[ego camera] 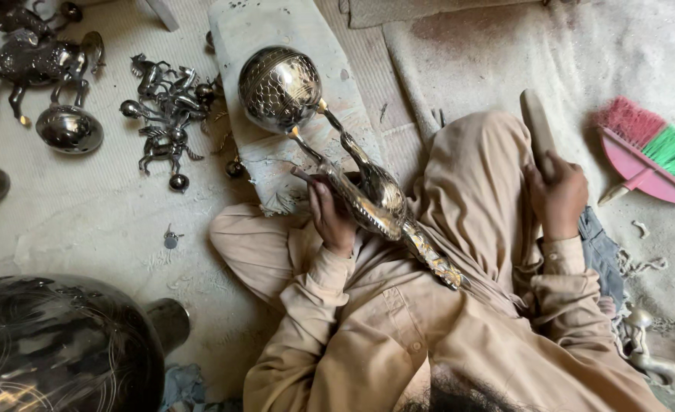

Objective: The person sits on the floor and uses a wooden mallet and a small metal chisel to engrave a pattern onto a silver-colored metal horse figurine. They repeatedly strike the chisel to create textured details on the horse's body and a spherical object attached to it.

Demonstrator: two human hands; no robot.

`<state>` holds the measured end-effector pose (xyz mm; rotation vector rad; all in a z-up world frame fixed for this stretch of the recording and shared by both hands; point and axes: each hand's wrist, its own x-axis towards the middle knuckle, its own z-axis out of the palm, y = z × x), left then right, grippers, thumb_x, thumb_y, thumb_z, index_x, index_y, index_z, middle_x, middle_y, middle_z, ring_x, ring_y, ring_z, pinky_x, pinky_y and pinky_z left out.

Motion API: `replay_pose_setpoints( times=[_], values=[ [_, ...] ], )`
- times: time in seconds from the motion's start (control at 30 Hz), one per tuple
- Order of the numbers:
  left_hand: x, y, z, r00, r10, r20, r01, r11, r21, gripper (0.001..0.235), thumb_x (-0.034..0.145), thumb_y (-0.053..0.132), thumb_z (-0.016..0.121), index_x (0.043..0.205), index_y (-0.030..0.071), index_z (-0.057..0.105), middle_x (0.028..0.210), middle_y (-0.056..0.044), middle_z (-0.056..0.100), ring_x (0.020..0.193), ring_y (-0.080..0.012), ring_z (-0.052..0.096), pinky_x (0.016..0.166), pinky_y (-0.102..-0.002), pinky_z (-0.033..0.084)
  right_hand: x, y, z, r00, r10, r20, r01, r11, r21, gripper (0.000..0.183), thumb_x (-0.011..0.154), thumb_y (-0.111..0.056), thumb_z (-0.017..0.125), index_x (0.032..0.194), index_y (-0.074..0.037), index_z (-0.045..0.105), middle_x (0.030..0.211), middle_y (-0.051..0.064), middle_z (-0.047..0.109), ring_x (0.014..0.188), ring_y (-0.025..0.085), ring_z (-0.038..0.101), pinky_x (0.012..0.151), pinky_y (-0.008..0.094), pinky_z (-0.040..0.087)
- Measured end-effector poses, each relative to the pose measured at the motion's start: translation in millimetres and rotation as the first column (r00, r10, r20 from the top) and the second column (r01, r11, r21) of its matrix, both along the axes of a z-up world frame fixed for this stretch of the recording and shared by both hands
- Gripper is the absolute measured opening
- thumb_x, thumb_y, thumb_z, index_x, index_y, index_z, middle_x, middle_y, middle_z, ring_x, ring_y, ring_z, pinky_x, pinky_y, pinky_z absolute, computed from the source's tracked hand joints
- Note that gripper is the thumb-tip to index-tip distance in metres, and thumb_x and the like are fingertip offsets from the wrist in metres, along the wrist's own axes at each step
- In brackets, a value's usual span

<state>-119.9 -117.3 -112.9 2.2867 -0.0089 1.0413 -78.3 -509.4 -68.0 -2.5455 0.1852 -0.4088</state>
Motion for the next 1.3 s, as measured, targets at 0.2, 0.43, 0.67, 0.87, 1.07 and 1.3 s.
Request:
replay_pose_setpoints(
  times=[0.2, 0.43, 0.67, 0.87, 1.07, 1.3],
  values=[
    [18.0, -29.3, -35.4, 0.979, -0.190, 0.078, 0.200, 0.789, -0.581, 0.041, 0.124, 0.030, 0.039, 0.146, -0.005, 0.043, 0.140, -0.021, 0.052, 0.128, -0.0298, 0.052, 0.118, -0.039, 0.042, -19.9, 78.7, 45.4, 0.799, 0.543, 0.258, -0.594, 0.649, 0.475, 0.050, 0.097, -0.021, 0.074, 0.143, -0.010, 0.060, 0.145, 0.014, 0.063, 0.133, 0.026, 0.063, 0.117, 0.042, 0.051],
    [-1.3, -49.6, 18.1, 0.962, -0.146, 0.229, 0.246, 0.110, -0.963, 0.044, 0.117, 0.032, 0.043, 0.142, -0.004, 0.043, 0.132, -0.017, 0.052, 0.116, -0.0220, 0.055, 0.102, -0.037, 0.047, -63.9, 156.4, 90.1, 0.516, 0.853, 0.081, -0.775, 0.425, 0.468, 0.083, 0.085, -0.035, 0.080, 0.142, 0.008, 0.038, 0.130, 0.028, 0.055, 0.118, 0.039, 0.059, 0.100, 0.044, 0.047],
    [-41.6, -43.8, 105.9, 0.994, 0.080, 0.079, 0.054, 0.283, -0.958, 0.056, 0.110, 0.035, 0.043, 0.151, -0.003, 0.038, 0.153, -0.020, 0.047, 0.131, -0.0240, 0.051, 0.111, -0.036, 0.043, -66.7, 173.0, 103.4, 0.474, 0.873, 0.112, -0.806, 0.380, 0.454, 0.032, 0.105, -0.024, 0.058, 0.124, 0.001, 0.054, 0.108, 0.026, 0.064, 0.098, 0.041, 0.064, 0.088, 0.047, 0.049],
    [-22.4, 5.8, 161.4, 0.999, 0.019, 0.042, 0.019, 0.658, -0.753, 0.050, 0.115, 0.036, 0.041, 0.144, -0.005, 0.048, 0.133, -0.019, 0.057, 0.117, -0.0250, 0.058, 0.103, -0.037, 0.049, -64.9, 221.8, 127.5, 0.549, 0.779, 0.304, -0.783, 0.351, 0.514, 0.032, 0.107, -0.020, 0.054, 0.130, 0.003, 0.051, 0.103, 0.027, 0.065, 0.093, 0.043, 0.064, 0.079, 0.046, 0.051],
    [-4.7, 67.5, 192.1, 0.918, -0.377, 0.126, 0.276, 0.378, -0.884, 0.027, 0.115, 0.032, 0.047, 0.115, 0.006, 0.053, 0.093, -0.001, 0.059, 0.079, -0.0119, 0.055, 0.070, -0.029, 0.046, -59.9, 266.5, 138.6, 0.581, 0.737, 0.345, -0.743, 0.307, 0.595, 0.032, 0.111, -0.023, 0.053, 0.130, 0.003, 0.049, 0.099, 0.023, 0.062, 0.085, 0.035, 0.064, 0.078, 0.043, 0.051],
    [-37.8, 77.2, 168.5, 0.896, -0.416, -0.153, 0.200, 0.687, -0.699, 0.027, 0.114, 0.029, 0.045, 0.101, 0.008, 0.053, 0.086, 0.005, 0.049, 0.077, -0.0065, 0.045, 0.070, -0.023, 0.040, -100.4, 263.6, 98.4, 0.511, 0.783, 0.355, -0.764, 0.223, 0.606, 0.048, 0.108, -0.027, 0.055, 0.137, 0.008, 0.039, 0.103, 0.023, 0.064, 0.089, 0.035, 0.064, 0.077, 0.042, 0.052]
  ],
)
